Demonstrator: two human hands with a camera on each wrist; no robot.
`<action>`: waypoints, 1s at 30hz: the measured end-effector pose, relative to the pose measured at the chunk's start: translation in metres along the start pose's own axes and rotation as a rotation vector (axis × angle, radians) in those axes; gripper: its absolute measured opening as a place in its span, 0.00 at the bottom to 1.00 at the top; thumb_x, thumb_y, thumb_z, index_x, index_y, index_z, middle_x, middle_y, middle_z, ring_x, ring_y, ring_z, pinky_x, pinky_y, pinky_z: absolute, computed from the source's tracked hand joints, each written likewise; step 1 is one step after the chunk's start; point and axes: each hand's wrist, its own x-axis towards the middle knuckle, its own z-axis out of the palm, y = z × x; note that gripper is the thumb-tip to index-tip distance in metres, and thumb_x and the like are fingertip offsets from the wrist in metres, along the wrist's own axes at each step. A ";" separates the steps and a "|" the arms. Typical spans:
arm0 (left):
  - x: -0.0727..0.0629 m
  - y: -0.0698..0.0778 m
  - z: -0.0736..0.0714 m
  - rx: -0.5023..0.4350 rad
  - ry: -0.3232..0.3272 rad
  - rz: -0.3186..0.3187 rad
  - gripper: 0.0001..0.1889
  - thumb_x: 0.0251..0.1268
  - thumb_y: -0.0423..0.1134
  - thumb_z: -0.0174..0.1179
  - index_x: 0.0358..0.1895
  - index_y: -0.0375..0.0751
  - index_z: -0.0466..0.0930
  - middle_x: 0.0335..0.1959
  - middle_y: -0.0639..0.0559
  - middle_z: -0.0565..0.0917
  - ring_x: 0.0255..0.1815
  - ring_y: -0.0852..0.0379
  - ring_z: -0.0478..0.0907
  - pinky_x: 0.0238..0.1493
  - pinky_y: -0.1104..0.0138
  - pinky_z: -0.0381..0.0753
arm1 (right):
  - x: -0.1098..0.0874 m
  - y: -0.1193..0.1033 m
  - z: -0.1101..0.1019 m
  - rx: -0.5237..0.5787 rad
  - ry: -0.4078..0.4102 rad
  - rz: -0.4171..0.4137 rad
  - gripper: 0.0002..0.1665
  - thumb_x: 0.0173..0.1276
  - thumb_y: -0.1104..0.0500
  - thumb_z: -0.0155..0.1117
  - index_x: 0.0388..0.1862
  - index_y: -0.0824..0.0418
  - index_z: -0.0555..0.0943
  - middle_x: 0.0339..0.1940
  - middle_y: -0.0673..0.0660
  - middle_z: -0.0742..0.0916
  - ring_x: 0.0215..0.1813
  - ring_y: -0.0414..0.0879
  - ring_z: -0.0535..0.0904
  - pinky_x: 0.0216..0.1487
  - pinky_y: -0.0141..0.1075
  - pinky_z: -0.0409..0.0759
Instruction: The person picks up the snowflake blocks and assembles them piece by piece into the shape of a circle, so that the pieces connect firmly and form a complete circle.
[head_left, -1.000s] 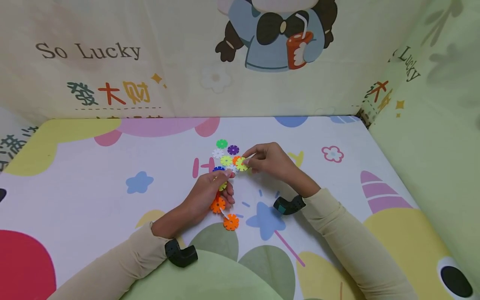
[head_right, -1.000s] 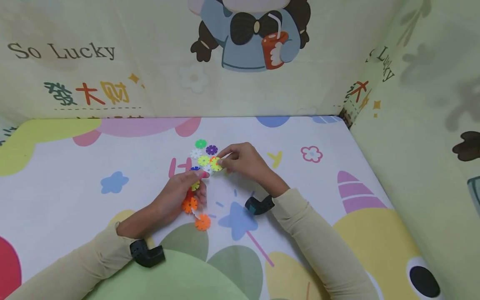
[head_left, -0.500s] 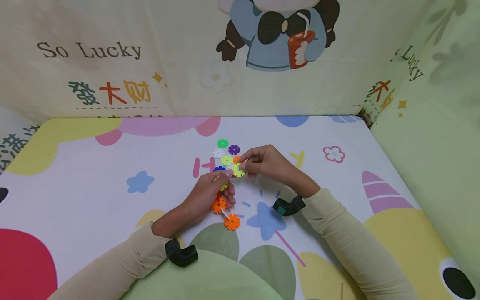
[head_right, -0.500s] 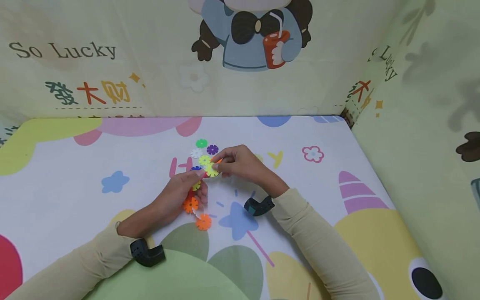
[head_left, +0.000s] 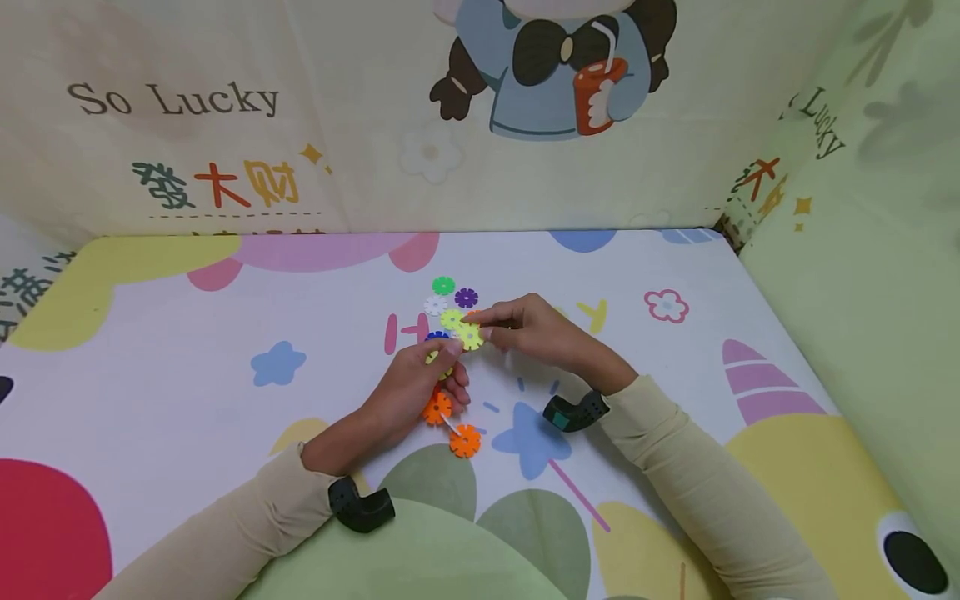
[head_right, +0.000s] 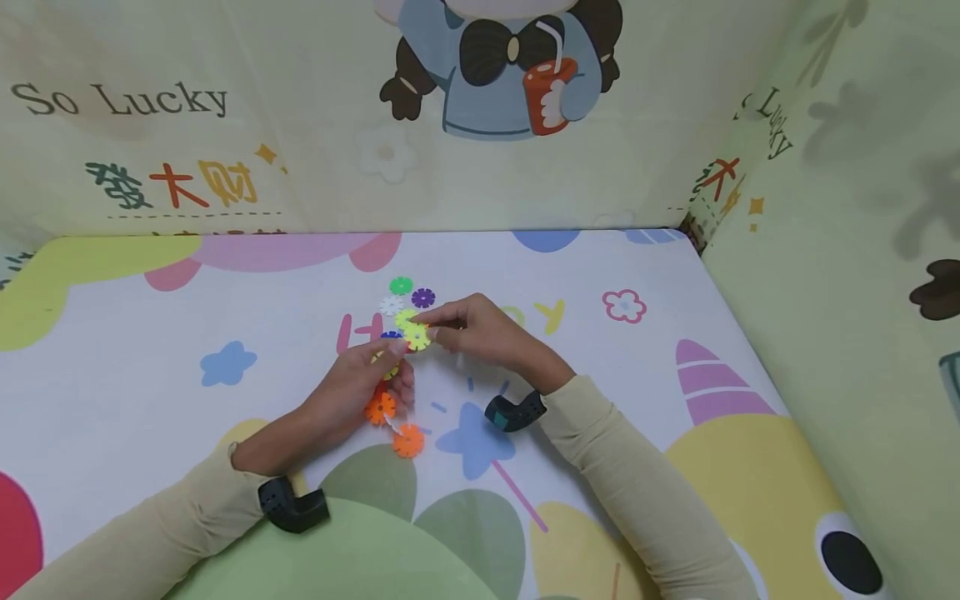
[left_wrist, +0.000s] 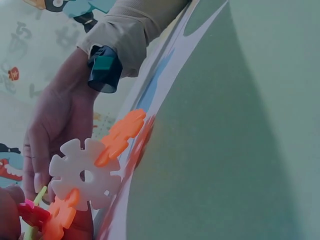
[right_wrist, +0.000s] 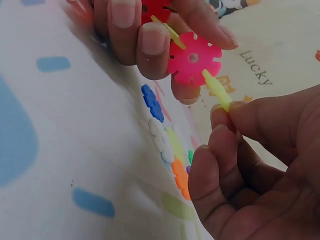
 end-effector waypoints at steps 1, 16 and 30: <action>0.000 0.000 0.000 0.002 -0.009 0.006 0.23 0.74 0.53 0.51 0.46 0.30 0.75 0.30 0.39 0.80 0.26 0.50 0.81 0.35 0.63 0.84 | 0.000 0.000 0.000 0.002 0.001 0.004 0.17 0.69 0.67 0.58 0.56 0.65 0.82 0.45 0.56 0.86 0.32 0.49 0.76 0.36 0.37 0.77; 0.000 -0.003 -0.002 0.008 -0.082 0.036 0.21 0.76 0.49 0.49 0.41 0.29 0.70 0.24 0.41 0.77 0.21 0.52 0.78 0.29 0.65 0.83 | -0.004 -0.001 0.002 0.020 -0.006 0.035 0.16 0.70 0.67 0.59 0.55 0.66 0.83 0.28 0.61 0.83 0.30 0.55 0.75 0.34 0.38 0.73; -0.001 -0.002 -0.004 0.009 -0.091 0.042 0.22 0.76 0.50 0.48 0.41 0.28 0.70 0.23 0.41 0.76 0.21 0.52 0.77 0.29 0.66 0.83 | -0.002 -0.002 0.007 0.031 -0.008 0.096 0.16 0.71 0.65 0.59 0.55 0.66 0.83 0.26 0.60 0.82 0.29 0.50 0.74 0.31 0.36 0.73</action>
